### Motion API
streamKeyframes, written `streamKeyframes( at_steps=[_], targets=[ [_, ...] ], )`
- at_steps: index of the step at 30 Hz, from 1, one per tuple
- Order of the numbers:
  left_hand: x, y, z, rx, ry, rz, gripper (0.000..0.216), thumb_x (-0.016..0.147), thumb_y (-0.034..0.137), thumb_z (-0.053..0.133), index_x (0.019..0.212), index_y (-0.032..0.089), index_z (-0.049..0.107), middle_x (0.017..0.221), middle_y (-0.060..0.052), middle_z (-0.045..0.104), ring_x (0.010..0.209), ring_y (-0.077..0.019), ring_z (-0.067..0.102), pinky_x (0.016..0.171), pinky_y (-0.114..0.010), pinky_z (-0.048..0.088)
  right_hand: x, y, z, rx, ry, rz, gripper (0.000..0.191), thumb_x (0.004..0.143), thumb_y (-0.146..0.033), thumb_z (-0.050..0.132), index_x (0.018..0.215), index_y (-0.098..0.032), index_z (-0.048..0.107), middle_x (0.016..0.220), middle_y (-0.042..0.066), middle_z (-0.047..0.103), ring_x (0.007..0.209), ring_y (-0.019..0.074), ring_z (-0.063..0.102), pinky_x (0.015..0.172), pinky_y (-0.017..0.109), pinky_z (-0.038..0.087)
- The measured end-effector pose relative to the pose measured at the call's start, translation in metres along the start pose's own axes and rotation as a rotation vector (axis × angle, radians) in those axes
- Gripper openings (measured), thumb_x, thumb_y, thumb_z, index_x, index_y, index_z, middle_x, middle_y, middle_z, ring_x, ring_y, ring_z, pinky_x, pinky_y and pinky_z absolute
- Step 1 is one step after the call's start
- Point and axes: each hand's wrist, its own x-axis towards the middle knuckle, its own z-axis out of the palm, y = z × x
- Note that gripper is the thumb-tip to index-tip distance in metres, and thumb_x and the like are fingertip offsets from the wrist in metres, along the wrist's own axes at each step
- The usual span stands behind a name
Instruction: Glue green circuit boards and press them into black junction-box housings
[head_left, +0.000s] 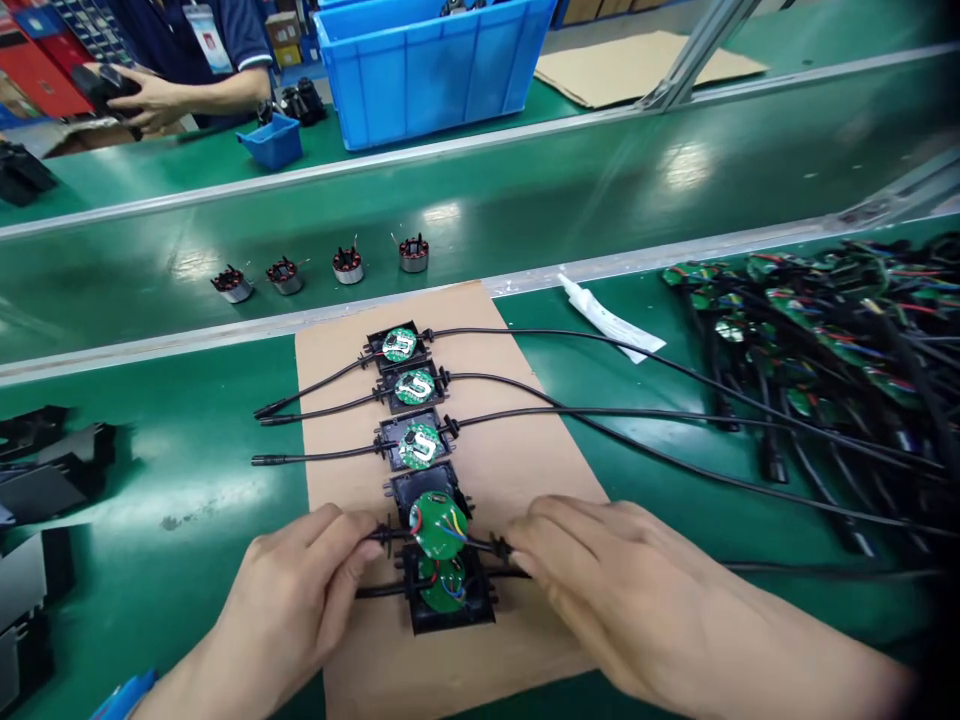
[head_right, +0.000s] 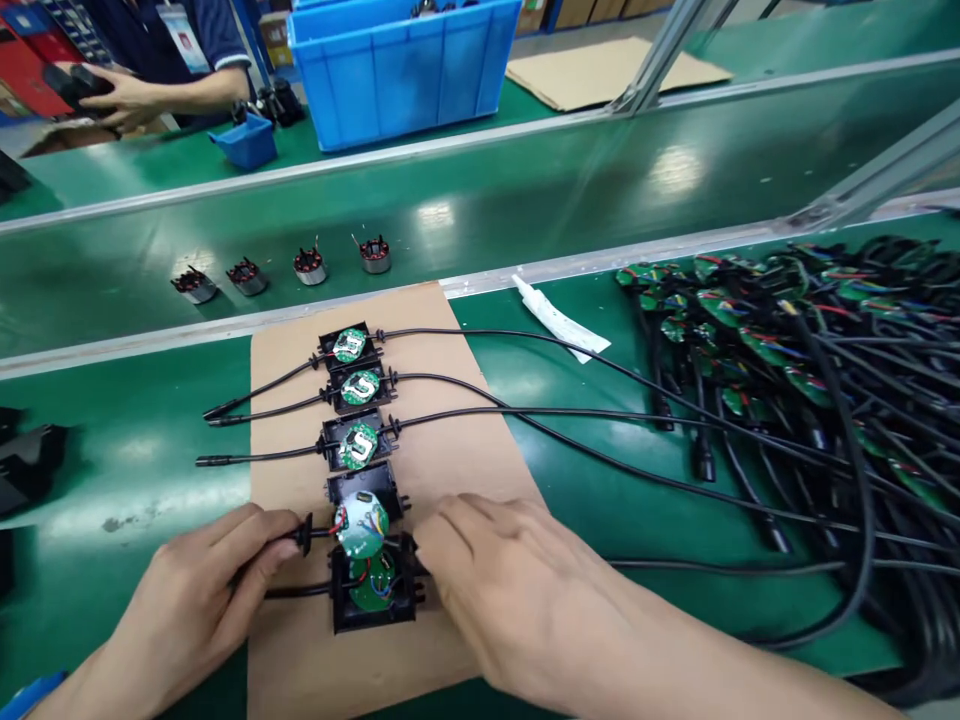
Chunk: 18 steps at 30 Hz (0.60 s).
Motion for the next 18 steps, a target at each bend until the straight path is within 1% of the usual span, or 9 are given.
streamKeyframes(
  at_steps=[2,4,7,11,15,18],
  targets=[
    [0.004,0.003,0.002,0.042,-0.031,0.004,0.018,0.098,0.021,0.04,0.101,0.021,0.057,0.074,0.001,0.061,0.055,-0.0147,0.06,0.047,-0.025,0.046,0.006,-0.005,-0.011,-0.043,-0.063,-0.008,0.019,0.077,-0.005,0.046,0.083,-0.02,0.054,0.075,0.002,0.059,0.065,0.0182,0.054,0.054,0.031,0.033],
    [0.01,0.003,0.006,0.084,-0.049,0.004,0.018,0.099,0.022,0.039,0.1,0.021,0.057,0.074,0.001,0.062,0.055,-0.0163,0.061,0.046,-0.027,0.047,0.017,-0.006,-0.014,-0.094,-0.099,-0.007,0.019,0.075,-0.004,0.047,0.082,-0.02,0.054,0.074,0.002,0.059,0.062,0.0185,0.054,0.052,0.031,0.029],
    [0.02,0.002,0.013,0.137,-0.055,0.002,0.019,0.099,0.023,0.037,0.1,0.021,0.056,0.075,0.0,0.063,0.056,-0.018,0.063,0.046,-0.029,0.048,0.031,-0.003,-0.011,-0.171,-0.153,0.019,0.016,0.075,-0.006,0.049,0.082,-0.02,0.053,0.073,0.003,0.059,0.059,0.0195,0.052,0.05,0.032,0.024],
    [0.025,0.001,0.016,0.16,-0.07,0.007,0.021,0.099,0.022,0.036,0.1,0.02,0.056,0.073,0.0,0.062,0.055,-0.0183,0.062,0.046,-0.029,0.048,0.039,-0.001,-0.003,-0.145,-0.233,0.056,0.015,0.075,-0.008,0.052,0.084,-0.02,0.052,0.075,0.003,0.06,0.059,0.0196,0.054,0.051,0.032,0.023],
    [0.024,-0.001,0.014,0.118,-0.078,-0.02,0.02,0.098,0.022,0.037,0.098,0.02,0.058,0.075,0.0,0.061,0.057,-0.0174,0.061,0.047,-0.028,0.047,0.046,-0.001,0.001,-0.081,-0.196,0.044,0.02,0.077,-0.012,0.05,0.095,-0.019,0.055,0.079,0.004,0.06,0.061,0.0189,0.056,0.052,0.029,0.027],
    [0.025,-0.002,0.01,0.047,-0.088,-0.064,0.019,0.097,0.021,0.041,0.096,0.02,0.059,0.078,-0.001,0.061,0.061,-0.0165,0.062,0.05,-0.026,0.048,0.051,0.0,0.006,-0.081,-0.166,0.011,0.025,0.081,-0.019,0.05,0.103,-0.018,0.06,0.083,0.007,0.063,0.065,0.0204,0.06,0.055,0.029,0.031]
  ],
)
